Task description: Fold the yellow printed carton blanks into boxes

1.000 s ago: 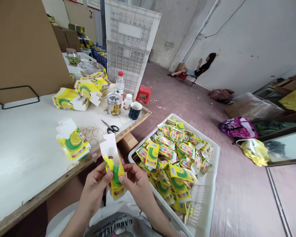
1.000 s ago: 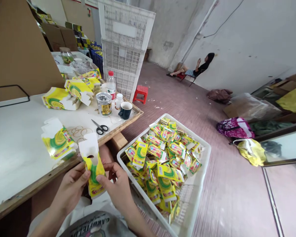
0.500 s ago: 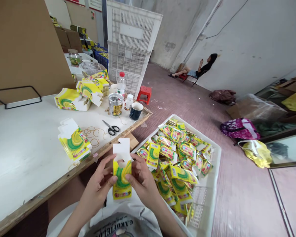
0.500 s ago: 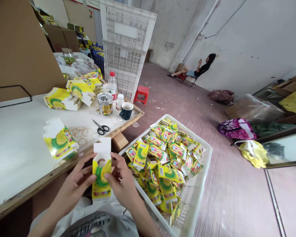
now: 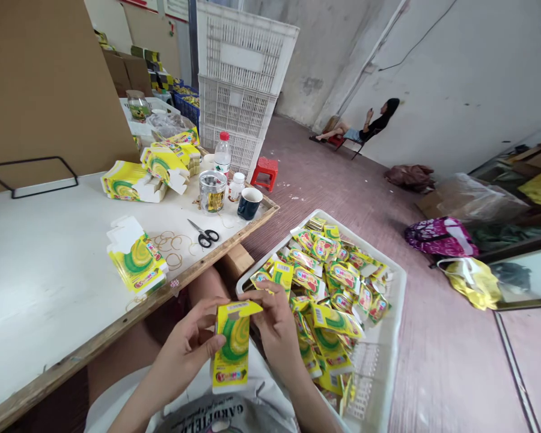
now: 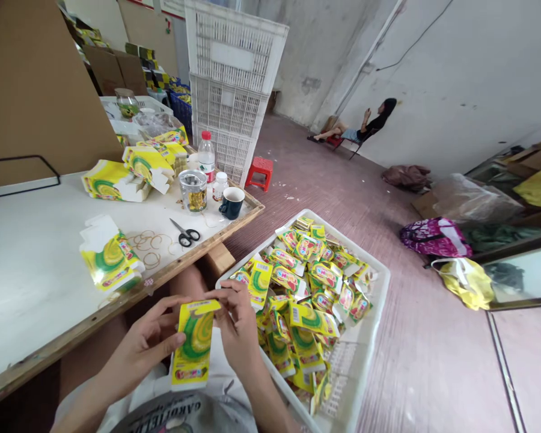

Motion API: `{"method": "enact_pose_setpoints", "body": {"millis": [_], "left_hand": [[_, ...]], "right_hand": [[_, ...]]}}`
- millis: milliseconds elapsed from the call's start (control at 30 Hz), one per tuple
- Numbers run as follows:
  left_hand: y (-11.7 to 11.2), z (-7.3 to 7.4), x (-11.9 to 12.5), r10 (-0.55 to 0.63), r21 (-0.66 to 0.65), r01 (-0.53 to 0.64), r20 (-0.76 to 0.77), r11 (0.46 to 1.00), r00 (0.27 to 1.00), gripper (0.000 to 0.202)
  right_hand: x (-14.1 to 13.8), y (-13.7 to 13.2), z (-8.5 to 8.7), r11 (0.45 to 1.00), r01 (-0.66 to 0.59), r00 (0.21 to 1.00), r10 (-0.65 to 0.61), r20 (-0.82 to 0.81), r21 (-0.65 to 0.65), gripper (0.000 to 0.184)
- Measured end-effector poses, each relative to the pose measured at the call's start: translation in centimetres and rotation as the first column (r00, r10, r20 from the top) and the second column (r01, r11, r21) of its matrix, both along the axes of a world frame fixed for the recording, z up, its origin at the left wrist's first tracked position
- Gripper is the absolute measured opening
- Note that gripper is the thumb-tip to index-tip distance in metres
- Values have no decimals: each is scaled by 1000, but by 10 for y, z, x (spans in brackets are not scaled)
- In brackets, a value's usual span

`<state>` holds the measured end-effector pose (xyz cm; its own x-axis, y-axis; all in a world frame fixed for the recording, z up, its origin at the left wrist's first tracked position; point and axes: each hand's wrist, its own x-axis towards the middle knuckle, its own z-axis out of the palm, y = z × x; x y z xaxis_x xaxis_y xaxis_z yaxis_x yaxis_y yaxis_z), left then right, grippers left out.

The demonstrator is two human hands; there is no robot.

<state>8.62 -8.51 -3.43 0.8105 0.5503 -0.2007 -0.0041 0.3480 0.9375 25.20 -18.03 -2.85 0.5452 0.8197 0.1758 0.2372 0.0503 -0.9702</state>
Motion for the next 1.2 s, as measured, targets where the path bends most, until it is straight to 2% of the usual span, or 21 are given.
{"method": "enact_pose_setpoints", "body": {"millis": [100,200,300,433,600,700,800,933,1067,1200], "left_hand": [[0,-2,5,108,161,-99,-47,982,993,44],[-2,-5,7,108,237,-90,-66,967,992,40],[-4,-7,6,42,213,-31,-51,977,998,44],[-3,-6,4,-3,117,7,-38,993,999,50],[-2,-1,6,-7,77,9,-32,997,999,52],[-3,0,7,10,125,-6,-31,992,999,46],[-2,-1,6,40,134,-32,-56,990,998,42],[-2,-3,6,87,59,-83,-72,995,994,39],[-3,-2,9,107,2,-107,-25,994,994,39],[-4,2,12,107,11,-107,17,994,994,40]], "right_hand": [[5,0,4,999,-35,998,36,60,-19,33],[6,-1,6,969,-141,989,147,12,-201,25],[4,-1,2,938,-177,984,178,-25,-299,35],[1,1,-2,948,-115,990,135,48,-297,31],[-2,3,-6,924,-168,981,192,37,-344,44],[-4,4,-12,927,-175,984,175,-28,-332,39],[-2,3,-13,939,-157,987,163,-5,-306,39],[6,0,-2,952,-191,977,207,41,-240,39],[8,-2,4,955,-233,972,223,-74,-186,35],[1,0,-5,980,-141,986,126,-112,-138,27]]}}
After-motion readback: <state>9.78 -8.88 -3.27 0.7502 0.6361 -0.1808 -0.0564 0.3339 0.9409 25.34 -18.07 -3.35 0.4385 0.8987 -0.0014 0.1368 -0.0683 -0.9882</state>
